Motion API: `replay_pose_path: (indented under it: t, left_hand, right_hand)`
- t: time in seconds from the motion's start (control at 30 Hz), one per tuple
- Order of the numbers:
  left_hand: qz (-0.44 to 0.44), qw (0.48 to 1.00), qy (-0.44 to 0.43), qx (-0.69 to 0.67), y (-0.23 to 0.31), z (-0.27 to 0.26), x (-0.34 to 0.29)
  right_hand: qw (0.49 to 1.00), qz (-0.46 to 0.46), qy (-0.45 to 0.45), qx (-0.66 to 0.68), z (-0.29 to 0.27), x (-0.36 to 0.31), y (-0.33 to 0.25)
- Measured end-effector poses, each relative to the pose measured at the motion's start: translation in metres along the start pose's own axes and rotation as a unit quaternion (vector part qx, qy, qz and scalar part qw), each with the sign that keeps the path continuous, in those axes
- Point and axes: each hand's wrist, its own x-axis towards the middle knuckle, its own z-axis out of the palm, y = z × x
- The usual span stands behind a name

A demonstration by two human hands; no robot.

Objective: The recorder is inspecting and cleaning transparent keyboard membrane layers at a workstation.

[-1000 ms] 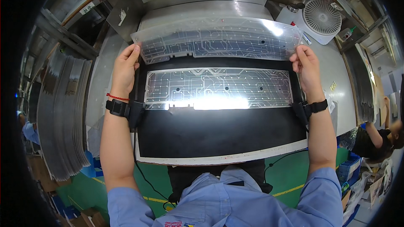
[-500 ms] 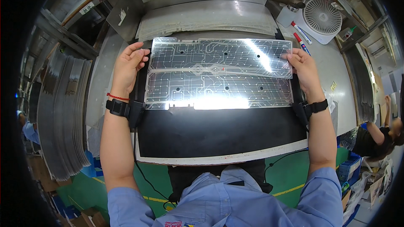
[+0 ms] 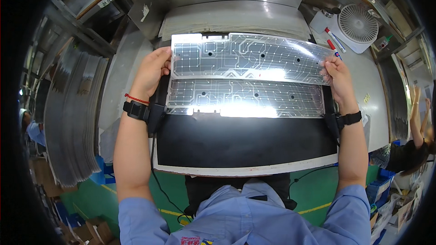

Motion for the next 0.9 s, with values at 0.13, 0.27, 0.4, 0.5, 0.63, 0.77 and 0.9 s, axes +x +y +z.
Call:
replay_pose_path:
  t: [0.13,0.27,0.4,0.5,0.63,0.77,0.9]
  left_hand:
    - [0.02,1.0,0.005,0.013,-0.005,-0.003,0.0]
    - [0.025,0.999,0.02,-0.007,-0.002,0.0,0.001]
    - [0.024,0.998,0.025,-0.045,-0.002,-0.008,0.0]
    - [0.027,0.998,0.022,-0.053,0.0,-0.004,-0.001]
    - [0.029,0.998,0.039,-0.039,-0.001,-0.005,0.001]
    - [0.03,0.996,0.051,-0.068,-0.004,-0.001,0.002]
    - [0.034,0.996,0.039,-0.078,-0.003,-0.001,0.001]
  right_hand:
    - [1.0,0.006,0.002,0.023,0.005,-0.002,-0.005]
    - [0.996,-0.026,0.022,0.087,0.0,0.003,0.004]
    - [0.996,-0.027,0.04,0.079,0.006,0.001,-0.001]
    - [0.995,-0.048,0.065,0.063,0.008,0.001,-0.002]
    - [0.996,-0.036,0.045,0.063,0.007,0.002,0.0]
    - [0.998,-0.042,-0.008,0.039,0.006,-0.003,-0.003]
    - [0.998,-0.044,-0.023,0.033,0.005,-0.002,-0.002]
